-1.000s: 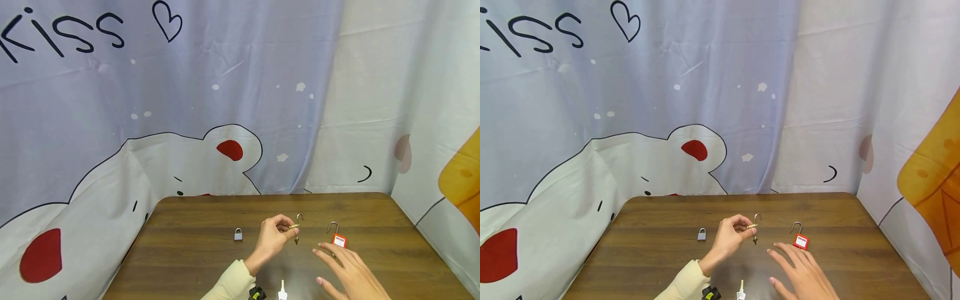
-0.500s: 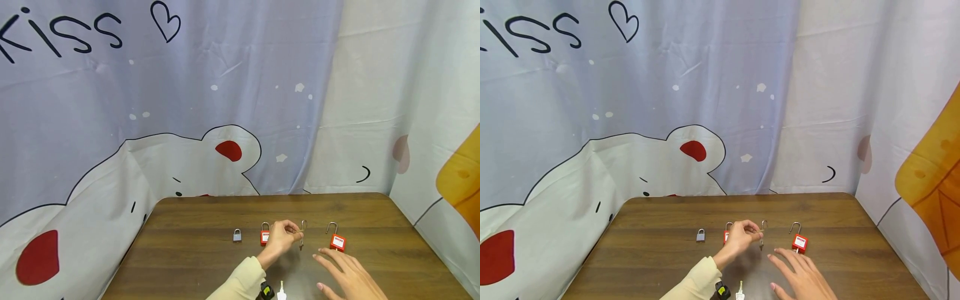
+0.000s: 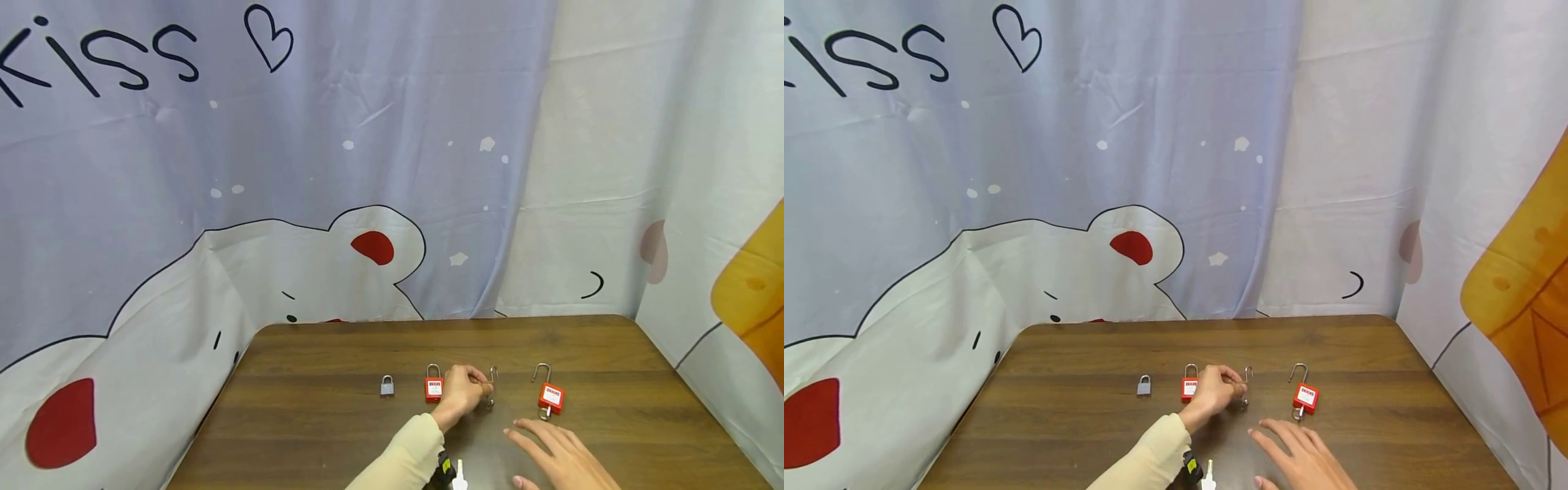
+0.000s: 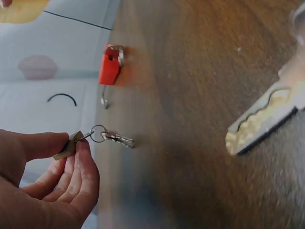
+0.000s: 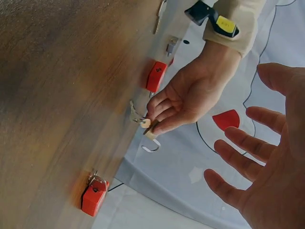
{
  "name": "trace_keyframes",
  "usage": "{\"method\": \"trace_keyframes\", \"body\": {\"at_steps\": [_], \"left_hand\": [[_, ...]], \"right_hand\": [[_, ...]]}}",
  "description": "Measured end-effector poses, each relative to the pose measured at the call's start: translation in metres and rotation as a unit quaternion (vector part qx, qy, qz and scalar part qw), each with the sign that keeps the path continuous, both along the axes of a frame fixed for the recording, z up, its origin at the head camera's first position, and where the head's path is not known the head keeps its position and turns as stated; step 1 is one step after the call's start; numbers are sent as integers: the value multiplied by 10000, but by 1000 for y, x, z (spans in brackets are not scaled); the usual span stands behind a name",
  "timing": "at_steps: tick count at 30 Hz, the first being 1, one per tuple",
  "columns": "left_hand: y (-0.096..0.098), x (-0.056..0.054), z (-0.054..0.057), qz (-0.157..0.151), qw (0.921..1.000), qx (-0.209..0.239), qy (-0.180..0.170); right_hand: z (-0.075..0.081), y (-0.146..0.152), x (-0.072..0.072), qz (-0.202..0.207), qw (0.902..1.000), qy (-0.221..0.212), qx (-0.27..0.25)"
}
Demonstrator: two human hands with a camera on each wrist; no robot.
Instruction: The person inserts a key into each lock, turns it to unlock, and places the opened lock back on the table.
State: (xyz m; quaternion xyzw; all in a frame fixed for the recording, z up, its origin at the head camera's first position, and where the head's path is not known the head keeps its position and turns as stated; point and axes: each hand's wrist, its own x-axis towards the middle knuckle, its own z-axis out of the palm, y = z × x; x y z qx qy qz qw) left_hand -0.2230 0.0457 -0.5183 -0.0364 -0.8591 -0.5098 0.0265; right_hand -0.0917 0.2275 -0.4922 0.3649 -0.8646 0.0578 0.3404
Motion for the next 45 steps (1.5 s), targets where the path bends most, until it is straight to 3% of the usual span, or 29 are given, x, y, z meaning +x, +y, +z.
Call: {"method": "trace_keyframes", "body": {"at_steps": [5,11,18,29,39,45], "left_hand": [[8,-5,-12,5,9999,-40,-109],[14,-8,-16,-72,9981,-579,221],[15,-8,-11,-261,9848,-1642,495],[16,-17,-11,-222,9658,-2484,714],[11,-23,-9,-281,9585,-2771,609],[2,-17,6,-448,9576,-2682,953]], "right_hand": [[-3,0,-1,92,9999,56,-23],[-3,-1,0,250,9995,126,-156],[-2,-1,1,253,9994,123,-177],[-4,0,1,136,9998,96,-135],[2,0,2,13,9999,-60,-140],[12,0,-1,193,9994,12,-304]]}}
